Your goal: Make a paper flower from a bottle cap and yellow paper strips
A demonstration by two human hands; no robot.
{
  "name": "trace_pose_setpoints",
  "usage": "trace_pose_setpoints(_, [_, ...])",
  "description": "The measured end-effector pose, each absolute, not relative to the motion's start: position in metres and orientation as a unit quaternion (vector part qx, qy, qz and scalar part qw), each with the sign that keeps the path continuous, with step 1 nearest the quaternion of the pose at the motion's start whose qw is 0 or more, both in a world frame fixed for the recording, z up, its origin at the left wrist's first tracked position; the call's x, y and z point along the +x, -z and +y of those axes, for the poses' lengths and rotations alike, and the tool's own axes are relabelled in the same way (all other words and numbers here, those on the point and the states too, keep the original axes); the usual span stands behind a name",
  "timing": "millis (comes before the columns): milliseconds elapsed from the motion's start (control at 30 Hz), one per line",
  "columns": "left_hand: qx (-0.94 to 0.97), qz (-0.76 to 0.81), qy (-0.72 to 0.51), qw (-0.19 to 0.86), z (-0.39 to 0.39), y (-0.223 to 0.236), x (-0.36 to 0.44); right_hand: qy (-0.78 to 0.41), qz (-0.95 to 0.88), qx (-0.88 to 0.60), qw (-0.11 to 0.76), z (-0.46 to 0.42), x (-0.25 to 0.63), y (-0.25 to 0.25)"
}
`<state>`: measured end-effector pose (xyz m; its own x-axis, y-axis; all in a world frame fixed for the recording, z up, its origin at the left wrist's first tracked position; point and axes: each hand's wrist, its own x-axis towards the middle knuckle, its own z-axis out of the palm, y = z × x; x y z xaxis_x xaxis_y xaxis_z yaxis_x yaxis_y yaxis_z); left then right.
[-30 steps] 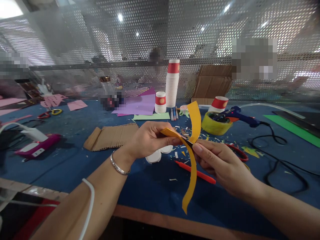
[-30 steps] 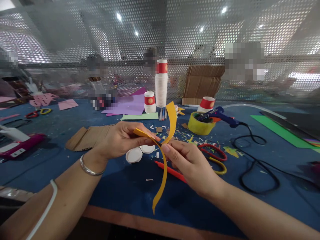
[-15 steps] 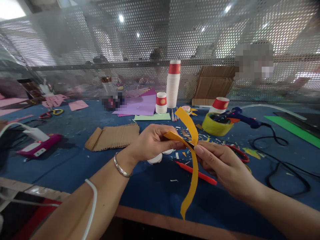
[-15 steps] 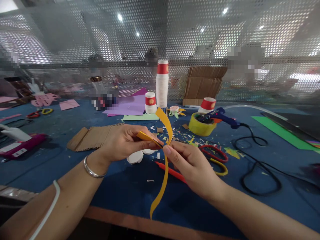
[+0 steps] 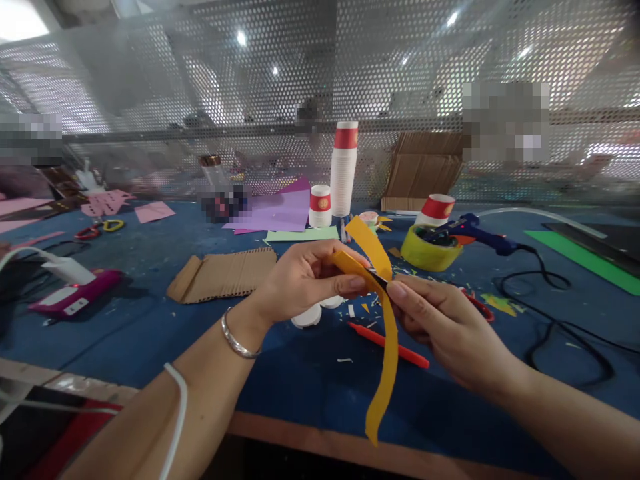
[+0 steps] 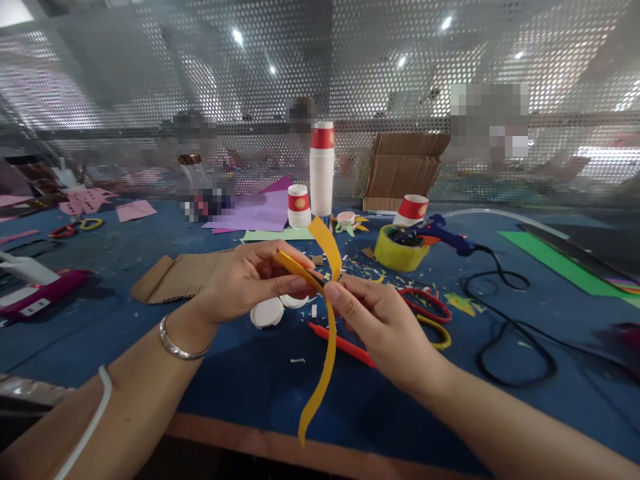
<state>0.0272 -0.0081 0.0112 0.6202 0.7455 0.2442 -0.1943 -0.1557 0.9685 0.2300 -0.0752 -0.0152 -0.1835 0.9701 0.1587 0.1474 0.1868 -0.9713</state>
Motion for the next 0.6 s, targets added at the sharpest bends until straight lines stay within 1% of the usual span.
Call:
trace_pose_setpoints(100, [0.657, 0.203, -0.373, 0.623, -0.008, -0.014, 0.025, -0.464, -0.614, -0.448, 0.456, -0.075, 0.230, 0.014])
trace_pose_setpoints(367, [0.696, 0.248, -0.357, 0.571, -0.005, -0.012, 0.023, -0.482, -0.601, -0.448, 0.453, -0.073, 0.228, 0.019])
trace_pose_setpoints(600, [0.707, 0.251, -0.345, 0.563, -0.002, -0.005, 0.024, -0.505, -0.592, -0.430, 0.458, -0.074, 0.228, 0.023])
